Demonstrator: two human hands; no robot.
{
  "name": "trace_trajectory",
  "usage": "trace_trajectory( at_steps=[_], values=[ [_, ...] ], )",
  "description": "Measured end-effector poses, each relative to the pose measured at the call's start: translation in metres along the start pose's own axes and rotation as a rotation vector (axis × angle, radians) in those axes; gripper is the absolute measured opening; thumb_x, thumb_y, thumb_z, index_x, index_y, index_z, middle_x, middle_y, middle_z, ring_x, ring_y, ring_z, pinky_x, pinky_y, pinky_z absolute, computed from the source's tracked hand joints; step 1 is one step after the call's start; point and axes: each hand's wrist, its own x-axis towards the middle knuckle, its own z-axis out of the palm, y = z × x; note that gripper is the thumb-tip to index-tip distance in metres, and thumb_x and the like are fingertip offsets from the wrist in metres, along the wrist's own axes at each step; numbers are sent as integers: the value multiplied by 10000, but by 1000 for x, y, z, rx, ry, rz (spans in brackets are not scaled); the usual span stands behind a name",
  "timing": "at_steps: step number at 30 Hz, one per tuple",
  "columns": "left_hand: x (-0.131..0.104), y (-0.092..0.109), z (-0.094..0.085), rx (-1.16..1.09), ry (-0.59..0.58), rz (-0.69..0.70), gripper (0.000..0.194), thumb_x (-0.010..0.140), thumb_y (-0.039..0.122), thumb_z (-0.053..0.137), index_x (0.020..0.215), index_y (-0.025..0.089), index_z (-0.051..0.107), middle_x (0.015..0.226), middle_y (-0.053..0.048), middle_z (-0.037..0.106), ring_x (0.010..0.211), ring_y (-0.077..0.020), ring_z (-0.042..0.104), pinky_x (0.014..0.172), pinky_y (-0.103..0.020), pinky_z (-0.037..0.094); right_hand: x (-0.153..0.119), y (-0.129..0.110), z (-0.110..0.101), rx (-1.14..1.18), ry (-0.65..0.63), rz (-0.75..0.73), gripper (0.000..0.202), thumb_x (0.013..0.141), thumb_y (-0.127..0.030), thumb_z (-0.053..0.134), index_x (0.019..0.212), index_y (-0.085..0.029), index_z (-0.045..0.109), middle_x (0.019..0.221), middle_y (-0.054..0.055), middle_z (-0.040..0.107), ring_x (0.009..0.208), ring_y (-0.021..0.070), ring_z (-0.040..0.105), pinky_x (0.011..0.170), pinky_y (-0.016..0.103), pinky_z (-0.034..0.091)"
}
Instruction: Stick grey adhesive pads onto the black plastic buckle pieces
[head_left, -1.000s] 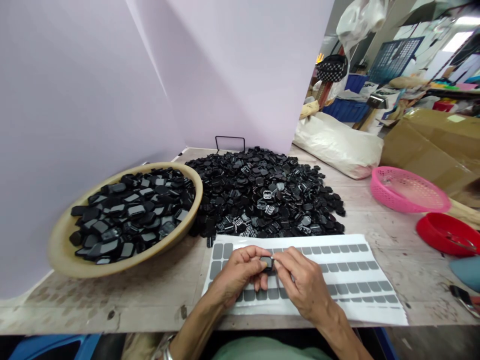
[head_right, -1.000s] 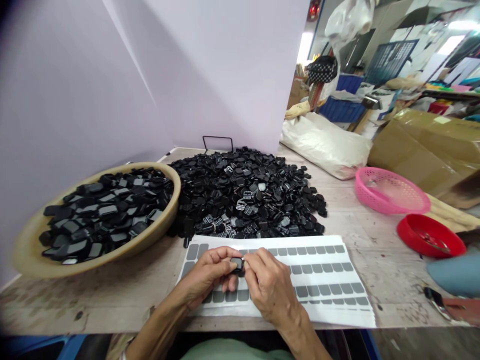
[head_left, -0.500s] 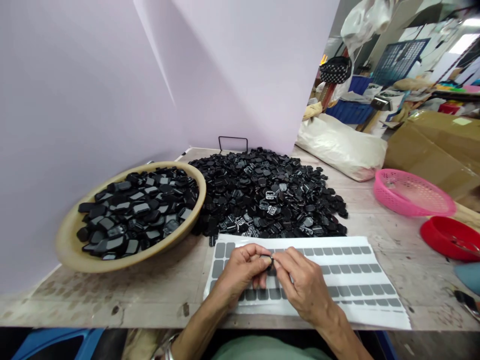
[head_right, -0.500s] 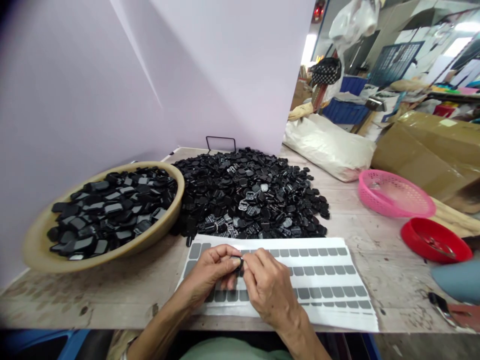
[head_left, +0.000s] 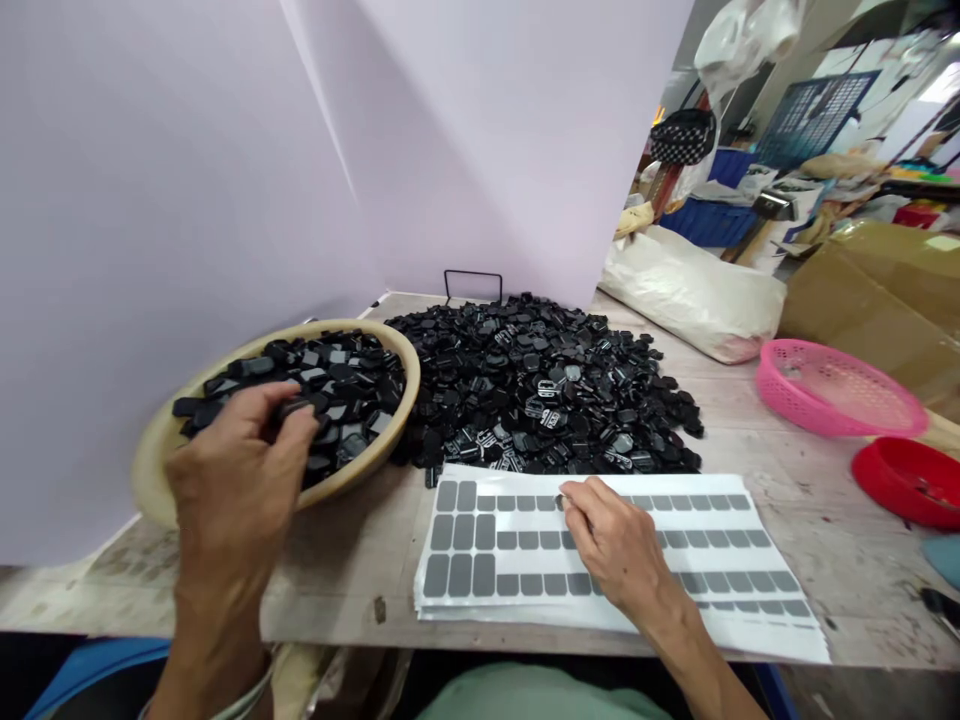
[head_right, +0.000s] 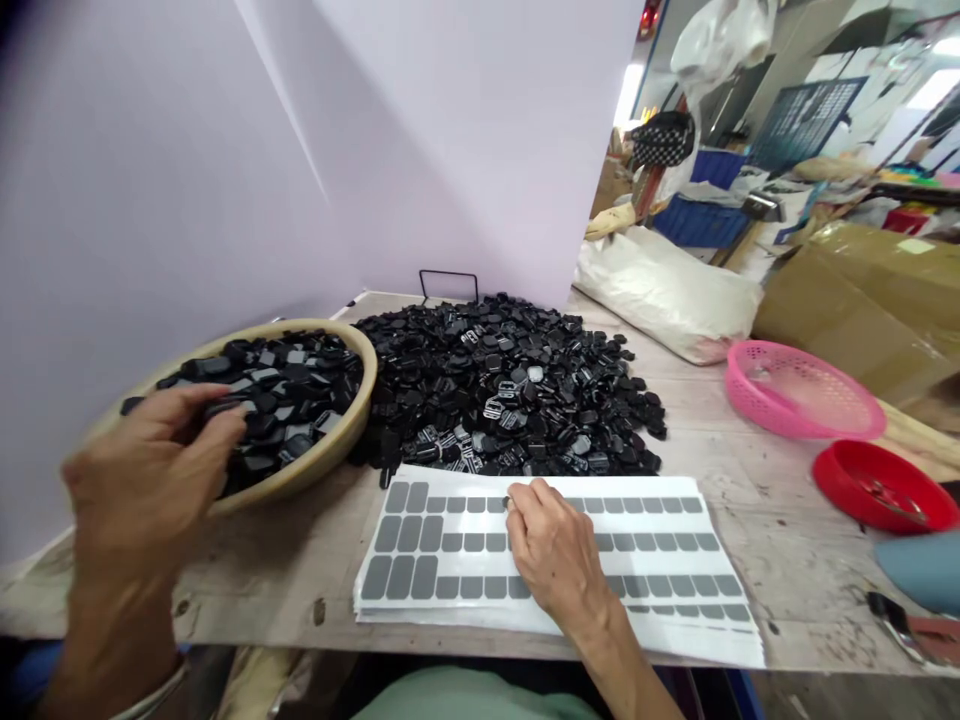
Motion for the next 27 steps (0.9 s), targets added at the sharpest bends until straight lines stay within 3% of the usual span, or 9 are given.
trace_trajectory(
  at_steps=[3, 6, 7, 9, 12, 14, 17, 27],
  values=[
    [4, -8, -2, 266, 100, 142, 504, 848, 383, 561, 1244, 75, 522, 1224, -190, 567, 1137, -350, 511, 968, -526, 390, 5, -7, 6, -34, -49, 8, 208, 918, -147, 394, 975, -210, 583, 860, 16, 597, 755, 169, 571, 652, 279, 371],
    [-21, 0, 8, 60, 149, 310, 399, 863, 309, 562, 1210, 114, 539, 1244, -154, 558, 1178, -291, 498, 1016, -467, 384, 12, -16, 10, -67, -92, -5, 176, 922, -148, 392, 915, -206, 558, 834, 8, 588, 738, 167, 567, 645, 282, 358],
    [-35, 4, 14, -45, 97, 381, 333, 872, 269, 551, 1179, 140, 557, 1199, -123, 587, 1132, -251, 533, 998, -423, 415, 15, -20, 11, -84, -103, -12, 169, 923, -148, 393, 889, -206, 548, 824, 4, 585, 730, 165, 565, 638, 282, 351],
    [-65, 7, 30, -179, -145, 554, 258, 882, 209, 528, 1130, 165, 580, 1163, -98, 604, 1088, -213, 554, 970, -374, 447, 20, -26, 14, -132, -121, -31, 162, 923, -148, 396, 858, -209, 532, 813, -1, 583, 713, 160, 563, 621, 282, 339],
    [-108, -1, 62, -122, -414, 694, 274, 882, 237, 522, 1137, 166, 590, 1241, -122, 570, 1129, -263, 512, 950, -421, 454, 29, -36, 21, -195, -137, -58, 155, 921, -151, 400, 851, -212, 525, 822, 3, 592, 710, 161, 567, 614, 285, 330],
    [-130, -11, 81, -33, -450, 680, 328, 866, 297, 546, 1169, 180, 586, 1288, -132, 547, 1181, -331, 462, 901, -469, 467, 35, -42, 29, -215, -141, -72, 150, 916, -155, 405, 849, -214, 526, 837, 13, 598, 731, 173, 571, 624, 291, 332],
    [-147, -24, 97, 19, -424, 638, 365, 878, 280, 514, 1232, 201, 557, 1347, -132, 504, 1237, -359, 404, 895, -481, 452, 42, -53, 41, -228, -149, -87, 138, 906, -153, 413, 868, -216, 530, 863, 30, 607, 769, 194, 575, 649, 301, 342],
    [-153, -26, 98, -20, -470, 582, 425, 913, 247, 417, 1335, 232, 467, 1399, -136, 451, 1288, -319, 380, 937, -464, 403, 49, -69, 53, -207, -192, -100, 145, 907, -148, 396, 885, -202, 528, 871, 57, 609, 767, 202, 577, 653, 299, 363]
  ],
)
